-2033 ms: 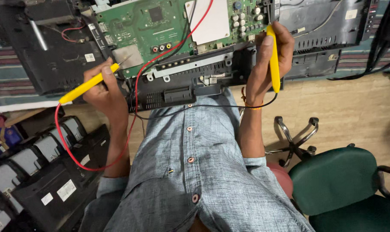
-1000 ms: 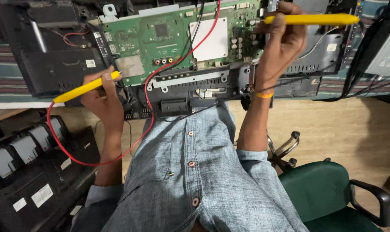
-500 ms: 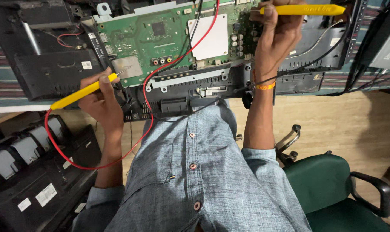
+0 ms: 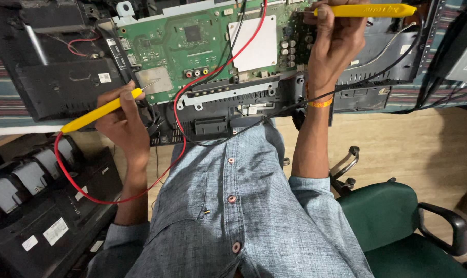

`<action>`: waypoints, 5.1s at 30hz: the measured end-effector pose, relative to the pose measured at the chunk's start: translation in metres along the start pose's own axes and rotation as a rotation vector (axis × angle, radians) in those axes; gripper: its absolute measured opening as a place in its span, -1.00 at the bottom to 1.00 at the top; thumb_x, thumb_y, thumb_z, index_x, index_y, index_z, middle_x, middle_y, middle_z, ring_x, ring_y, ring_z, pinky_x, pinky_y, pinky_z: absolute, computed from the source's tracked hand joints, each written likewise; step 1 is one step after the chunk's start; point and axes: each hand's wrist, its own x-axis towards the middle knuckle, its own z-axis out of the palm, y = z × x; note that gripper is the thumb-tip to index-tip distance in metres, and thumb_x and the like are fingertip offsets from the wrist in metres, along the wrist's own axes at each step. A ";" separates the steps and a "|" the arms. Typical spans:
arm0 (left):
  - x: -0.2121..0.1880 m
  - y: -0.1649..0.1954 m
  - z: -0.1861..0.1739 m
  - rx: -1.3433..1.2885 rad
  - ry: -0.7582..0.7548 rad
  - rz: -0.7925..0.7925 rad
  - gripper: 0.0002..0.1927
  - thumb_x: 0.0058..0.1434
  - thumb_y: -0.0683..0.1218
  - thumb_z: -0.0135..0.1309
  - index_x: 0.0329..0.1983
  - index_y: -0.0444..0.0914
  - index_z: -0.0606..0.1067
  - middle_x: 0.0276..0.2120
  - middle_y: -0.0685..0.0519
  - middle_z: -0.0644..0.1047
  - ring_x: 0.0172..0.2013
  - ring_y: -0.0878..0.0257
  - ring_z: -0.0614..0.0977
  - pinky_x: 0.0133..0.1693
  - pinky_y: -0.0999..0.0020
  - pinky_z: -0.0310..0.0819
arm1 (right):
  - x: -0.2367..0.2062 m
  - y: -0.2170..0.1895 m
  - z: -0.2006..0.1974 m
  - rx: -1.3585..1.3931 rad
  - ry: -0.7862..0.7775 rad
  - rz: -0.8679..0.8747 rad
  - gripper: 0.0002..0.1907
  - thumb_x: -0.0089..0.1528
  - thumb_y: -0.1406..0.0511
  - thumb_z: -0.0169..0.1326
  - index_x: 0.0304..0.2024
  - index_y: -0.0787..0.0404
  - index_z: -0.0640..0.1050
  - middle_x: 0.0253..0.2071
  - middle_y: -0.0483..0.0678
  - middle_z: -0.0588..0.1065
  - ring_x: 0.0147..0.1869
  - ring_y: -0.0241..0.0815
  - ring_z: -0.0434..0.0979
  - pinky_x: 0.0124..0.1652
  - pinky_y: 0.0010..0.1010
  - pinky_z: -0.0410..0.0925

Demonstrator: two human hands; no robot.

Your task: The person unscrews the back panel of a television using a cordless drill, removes the panel and lifts out the mainboard, then probes components on the board with multimeter test leads to test it. The television chassis sits on a workbench in a repair shop.

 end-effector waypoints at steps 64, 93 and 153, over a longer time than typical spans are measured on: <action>0.014 -0.011 -0.005 -0.016 0.011 0.049 -0.81 0.55 -0.16 0.00 -0.02 -0.45 0.47 -0.10 -0.11 0.63 -0.15 0.26 0.69 -0.01 0.42 0.57 | -0.002 0.016 0.018 0.050 0.036 0.020 -0.88 0.61 0.37 0.02 0.09 0.32 0.39 -0.12 0.00 0.56 -0.13 -0.27 0.61 -0.09 -0.44 0.54; 0.016 -0.019 -0.008 -0.065 0.017 0.036 -0.82 0.54 -0.18 0.01 -0.02 -0.46 0.46 -0.08 -0.13 0.62 -0.15 0.26 0.68 0.00 0.40 0.58 | -0.003 0.022 0.021 0.079 0.034 -0.016 -0.83 0.61 0.29 0.01 0.12 0.30 0.41 -0.12 0.00 0.56 -0.16 -0.28 0.61 -0.12 -0.43 0.55; 0.041 0.044 0.043 0.090 -0.188 0.459 -0.79 0.33 -0.15 0.26 -0.02 -0.29 0.56 -0.12 -0.04 0.62 -0.08 0.05 0.64 -0.01 0.21 0.55 | 0.003 0.006 0.024 0.119 0.081 0.113 -0.83 0.54 0.40 0.07 0.08 0.38 0.38 -0.11 -0.01 0.51 -0.10 -0.24 0.63 -0.06 -0.35 0.61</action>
